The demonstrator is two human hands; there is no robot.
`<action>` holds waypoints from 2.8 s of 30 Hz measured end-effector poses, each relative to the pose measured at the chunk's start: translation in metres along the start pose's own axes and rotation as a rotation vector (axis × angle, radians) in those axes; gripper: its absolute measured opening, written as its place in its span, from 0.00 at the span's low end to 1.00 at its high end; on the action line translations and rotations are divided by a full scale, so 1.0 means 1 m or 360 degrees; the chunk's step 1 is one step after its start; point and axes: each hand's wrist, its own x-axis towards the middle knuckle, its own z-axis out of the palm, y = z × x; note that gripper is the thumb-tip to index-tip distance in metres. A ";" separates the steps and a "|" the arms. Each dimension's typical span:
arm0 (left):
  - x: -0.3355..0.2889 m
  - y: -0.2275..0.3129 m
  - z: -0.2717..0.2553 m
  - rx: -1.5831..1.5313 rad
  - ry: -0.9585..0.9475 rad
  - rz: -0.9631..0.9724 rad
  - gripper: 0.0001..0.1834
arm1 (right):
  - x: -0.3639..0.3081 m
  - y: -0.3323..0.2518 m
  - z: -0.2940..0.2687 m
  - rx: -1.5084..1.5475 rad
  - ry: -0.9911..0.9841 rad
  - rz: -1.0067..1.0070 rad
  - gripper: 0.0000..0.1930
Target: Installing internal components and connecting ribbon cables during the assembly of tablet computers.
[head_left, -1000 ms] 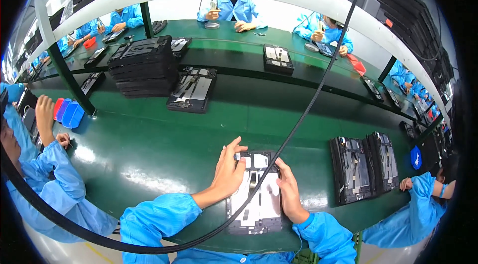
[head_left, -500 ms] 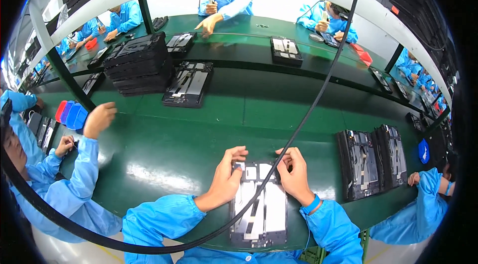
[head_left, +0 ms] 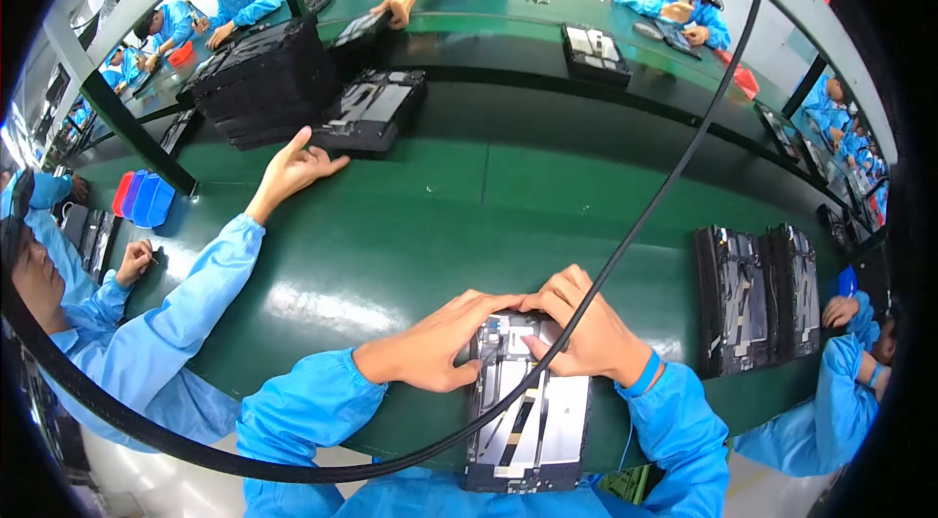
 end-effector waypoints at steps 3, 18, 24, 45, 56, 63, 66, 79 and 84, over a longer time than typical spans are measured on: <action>-0.002 0.002 -0.003 0.0016 -0.0091 -0.0007 0.54 | 0.007 -0.007 -0.002 -0.0004 -0.0145 -0.0058 0.16; -0.003 0.010 -0.012 -0.0019 -0.0157 -0.0046 0.58 | 0.004 -0.008 0.010 0.0127 -0.0137 0.0123 0.12; -0.004 0.008 -0.015 -0.0085 -0.0188 -0.0034 0.58 | 0.005 -0.007 0.010 0.0152 -0.0167 0.0127 0.09; -0.003 0.009 -0.011 0.0054 -0.0111 0.0083 0.60 | -0.005 -0.010 0.018 -0.0132 0.0043 -0.0188 0.10; -0.006 -0.001 -0.001 0.0183 -0.0031 0.0184 0.59 | -0.003 -0.036 0.005 0.0212 -0.0362 0.0389 0.08; -0.018 0.009 0.011 0.0127 0.0251 0.0089 0.55 | -0.010 -0.023 0.009 0.0386 -0.0307 0.0484 0.07; -0.024 0.013 0.019 0.0279 0.0517 0.0131 0.46 | -0.015 -0.020 0.016 0.0344 -0.0146 0.0232 0.07; -0.034 0.016 0.035 0.0752 0.0706 0.0437 0.12 | -0.015 -0.020 0.022 0.0306 -0.0042 0.0180 0.06; -0.039 0.033 0.042 0.0800 0.0661 0.0213 0.15 | -0.015 -0.023 0.019 0.0351 -0.0064 0.0203 0.06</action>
